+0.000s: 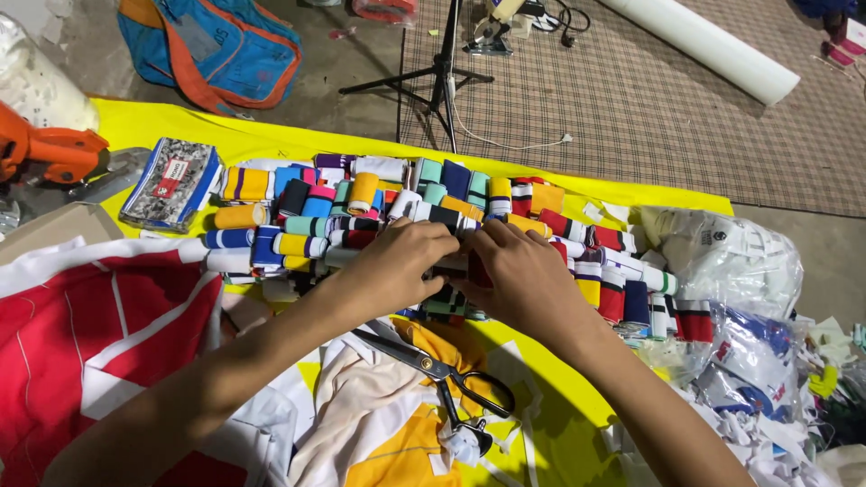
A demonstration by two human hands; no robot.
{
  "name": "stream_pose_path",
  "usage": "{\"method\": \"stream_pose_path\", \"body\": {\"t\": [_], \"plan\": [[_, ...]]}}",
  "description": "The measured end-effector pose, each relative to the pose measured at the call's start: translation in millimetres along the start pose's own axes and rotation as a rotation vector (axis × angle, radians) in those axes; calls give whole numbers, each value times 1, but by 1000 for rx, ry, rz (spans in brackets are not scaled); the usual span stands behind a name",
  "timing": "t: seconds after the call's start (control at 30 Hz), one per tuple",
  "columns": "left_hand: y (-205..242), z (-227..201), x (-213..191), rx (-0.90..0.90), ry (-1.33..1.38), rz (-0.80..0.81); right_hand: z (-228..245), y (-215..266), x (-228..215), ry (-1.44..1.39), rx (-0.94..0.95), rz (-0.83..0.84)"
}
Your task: The person folds and rolls small pieces of fabric into cylindrical shapes, stacking them on a yellow table. They then use scissors to cut a piece of white fabric from a larger yellow and white garment.
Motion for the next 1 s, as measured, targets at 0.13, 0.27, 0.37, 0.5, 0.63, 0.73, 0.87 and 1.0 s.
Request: {"method": "stream_pose_path", "body": {"t": [0.13,0.27,0.37,0.5,0.63,0.73,0.87,1.0], "plan": [[-1,-1,-6,-49,-15,-33,-3,-5,1,-46,-12,-37],[0,-2,-8,-119,-50,-26,-6,-8,3,-162,-19,-62],[-1,2,-6,-134,-18,-19,-1,-4,-3,-224,-35,-59],[4,-9,-15,-128,11,-31,-1,-3,-5,-245,-48,-55],[6,-19,-30,-135,87,-10,-6,2,-22,-468,-70,-15],[4,-23,-46,-113,234,-54,-9,5,-38,-595,-49,-23],[4,-20,-58,-60,474,-115,-22,5,-43,-747,-20,-70],[-8,-2,-44,-38,675,-89,-38,0,-29,-918,-22,-44]]}}
Point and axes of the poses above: each hand's wrist, its own y-axis away from the middle knuckle, its own x-axis out of the palm, z = x × y, the point moved 6 cm from there along -y, towards the middle knuckle, and after that the axes turned 14 degrees about z, right-handed, at the moved point
